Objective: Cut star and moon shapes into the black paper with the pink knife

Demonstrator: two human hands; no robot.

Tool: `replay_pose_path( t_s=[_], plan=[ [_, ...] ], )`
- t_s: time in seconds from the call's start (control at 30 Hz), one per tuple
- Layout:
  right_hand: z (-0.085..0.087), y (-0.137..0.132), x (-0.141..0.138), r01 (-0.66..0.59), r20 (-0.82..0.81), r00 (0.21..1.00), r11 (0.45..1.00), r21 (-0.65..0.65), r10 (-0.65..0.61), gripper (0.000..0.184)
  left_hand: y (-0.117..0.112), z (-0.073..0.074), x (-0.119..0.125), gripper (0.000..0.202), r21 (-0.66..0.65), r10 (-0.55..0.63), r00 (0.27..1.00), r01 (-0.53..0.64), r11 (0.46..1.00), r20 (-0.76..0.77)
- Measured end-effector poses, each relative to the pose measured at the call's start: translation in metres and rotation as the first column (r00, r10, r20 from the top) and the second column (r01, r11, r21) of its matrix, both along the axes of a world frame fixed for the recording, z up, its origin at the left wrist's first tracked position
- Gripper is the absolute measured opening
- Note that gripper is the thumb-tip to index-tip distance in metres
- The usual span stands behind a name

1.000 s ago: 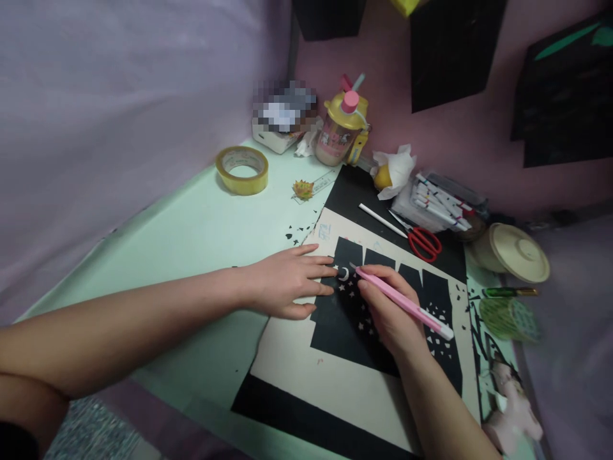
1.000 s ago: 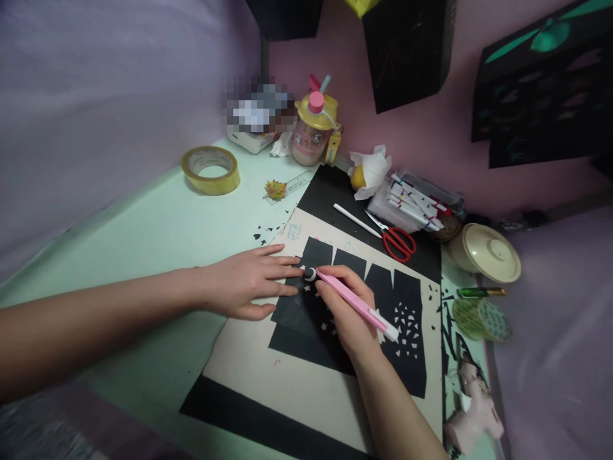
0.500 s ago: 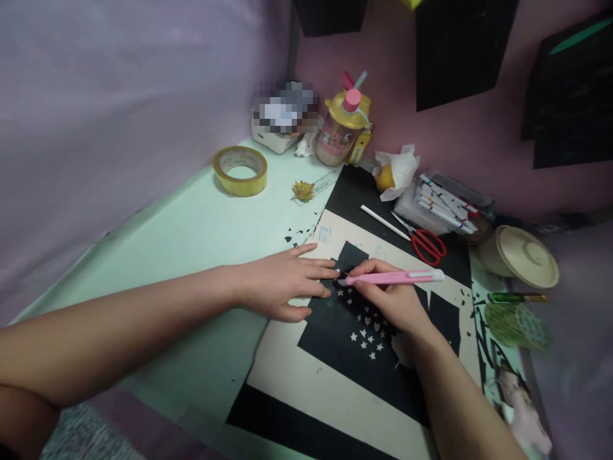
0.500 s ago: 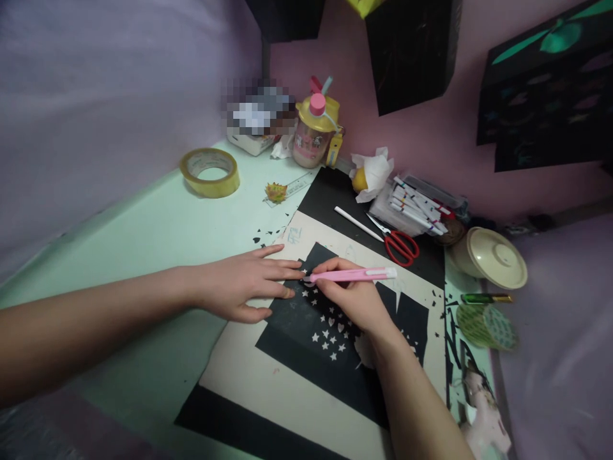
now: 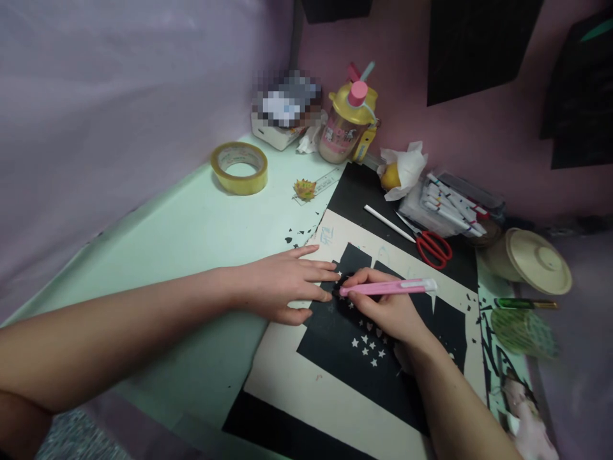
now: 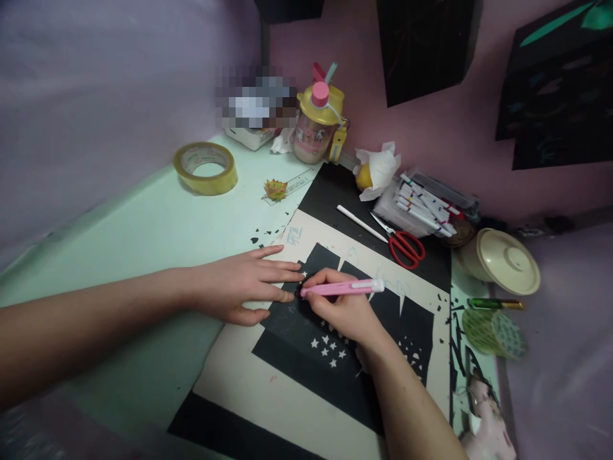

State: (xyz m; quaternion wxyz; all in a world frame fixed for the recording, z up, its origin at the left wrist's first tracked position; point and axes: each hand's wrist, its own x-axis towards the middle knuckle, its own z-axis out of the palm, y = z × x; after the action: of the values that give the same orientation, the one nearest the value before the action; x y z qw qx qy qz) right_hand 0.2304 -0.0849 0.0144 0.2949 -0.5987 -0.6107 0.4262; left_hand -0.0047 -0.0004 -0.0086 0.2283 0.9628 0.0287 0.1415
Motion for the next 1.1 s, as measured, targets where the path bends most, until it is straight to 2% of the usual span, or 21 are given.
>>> replay_pose_path(
  t_s=[1.1],
  plan=[
    [-0.0085,-0.0060,0.0032,0.006,-0.061,0.998,0.998,0.062,-0.002,0.007,0.0000,0.0015,0.0007,0.035,0.012,-0.002,1.000,0.002,1.000,-0.012]
  ],
)
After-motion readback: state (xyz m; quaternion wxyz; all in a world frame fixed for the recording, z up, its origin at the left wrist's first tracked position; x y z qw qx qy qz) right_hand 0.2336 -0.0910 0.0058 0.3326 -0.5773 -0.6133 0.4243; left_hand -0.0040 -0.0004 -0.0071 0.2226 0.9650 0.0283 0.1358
